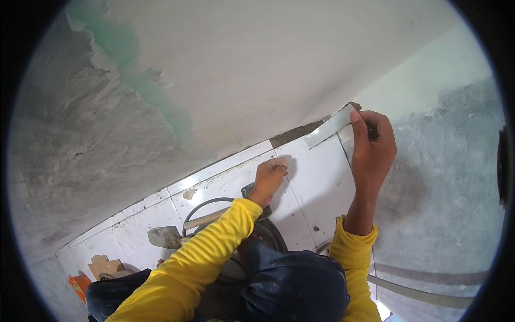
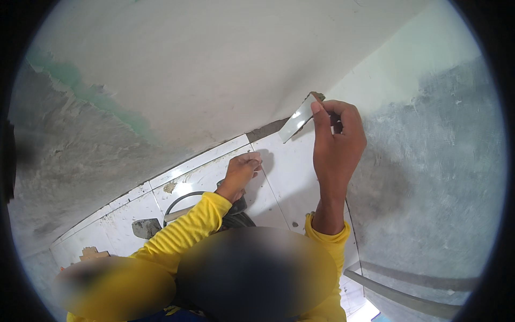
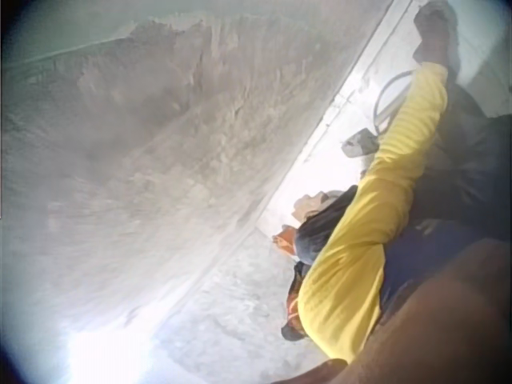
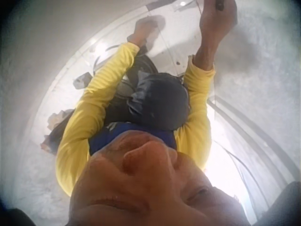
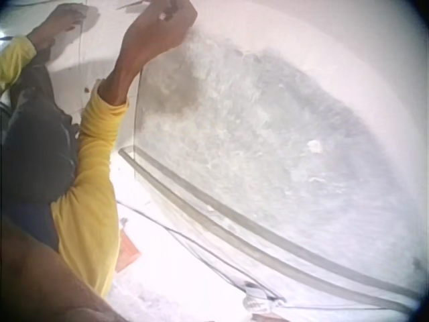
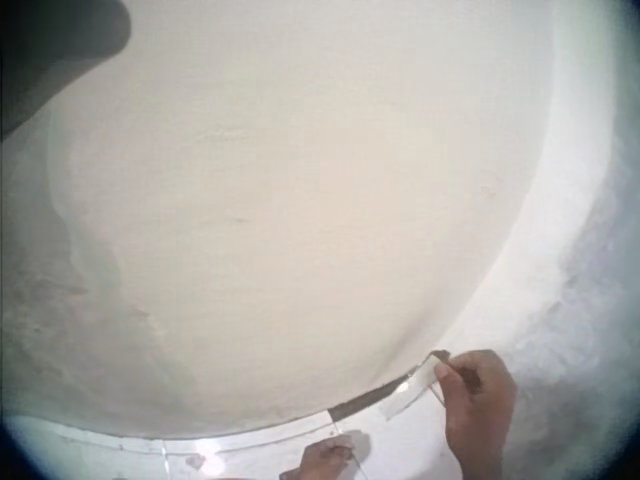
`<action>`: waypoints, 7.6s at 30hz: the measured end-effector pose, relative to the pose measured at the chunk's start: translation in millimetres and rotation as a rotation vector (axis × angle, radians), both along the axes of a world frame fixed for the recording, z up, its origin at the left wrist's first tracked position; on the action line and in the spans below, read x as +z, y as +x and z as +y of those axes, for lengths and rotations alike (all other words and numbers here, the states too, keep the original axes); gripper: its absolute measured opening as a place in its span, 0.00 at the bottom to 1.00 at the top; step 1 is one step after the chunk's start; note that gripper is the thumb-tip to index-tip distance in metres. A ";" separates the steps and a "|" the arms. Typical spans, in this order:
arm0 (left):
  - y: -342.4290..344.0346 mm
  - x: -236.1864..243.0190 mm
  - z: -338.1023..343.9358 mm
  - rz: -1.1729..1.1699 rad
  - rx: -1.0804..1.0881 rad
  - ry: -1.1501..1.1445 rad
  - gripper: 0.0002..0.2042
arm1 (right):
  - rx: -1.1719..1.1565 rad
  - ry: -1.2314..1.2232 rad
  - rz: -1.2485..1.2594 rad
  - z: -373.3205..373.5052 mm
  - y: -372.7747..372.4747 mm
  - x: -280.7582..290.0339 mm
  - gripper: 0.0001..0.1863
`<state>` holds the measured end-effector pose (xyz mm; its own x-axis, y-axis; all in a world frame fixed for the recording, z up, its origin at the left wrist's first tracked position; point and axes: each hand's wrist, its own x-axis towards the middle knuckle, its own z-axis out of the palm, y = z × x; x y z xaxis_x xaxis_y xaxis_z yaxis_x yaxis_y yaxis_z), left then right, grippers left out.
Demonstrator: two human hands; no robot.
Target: The person installs white ceramic tiles on a wall, applying cement with a trowel, placing tiles, and tapping them with a hammer to secure them. The person also scrapes excess cement from the joints.
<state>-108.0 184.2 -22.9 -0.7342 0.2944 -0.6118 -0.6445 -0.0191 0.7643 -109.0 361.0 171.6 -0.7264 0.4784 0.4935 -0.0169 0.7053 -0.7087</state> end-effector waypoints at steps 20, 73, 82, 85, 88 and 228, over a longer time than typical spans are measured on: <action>-35.1 -47.6 8.1 0.223 0.109 -0.255 0.10 | -0.276 -0.695 -0.011 86.1 -28.8 -151.5 0.16; -60.5 -70.3 23.5 0.253 0.290 -0.636 0.12 | -0.548 -1.244 -0.041 85.3 -93.7 -268.7 0.05; -51.4 -64.1 3.8 0.409 0.184 -0.668 0.09 | -0.429 -0.622 -0.079 75.2 -60.6 -272.7 0.09; -26.2 -42.0 -13.8 0.917 -0.134 -0.783 0.10 | -0.151 0.121 -0.152 64.2 -30.6 -265.6 0.09; 0.0 -20.9 -12.0 1.022 -0.498 -0.787 0.20 | 0.039 0.360 -0.210 49.1 -21.5 -258.5 0.13; -25.4 -44.7 -24.5 1.251 -0.571 -0.754 0.32 | 0.265 0.290 -0.151 3.9 -3.8 -11.8 0.44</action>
<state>-133.4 159.7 -67.5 -0.7714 0.6188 0.1485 0.5934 0.6152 0.5190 -112.8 364.9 159.8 -0.8800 0.1225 0.4588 -0.1355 0.8613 -0.4897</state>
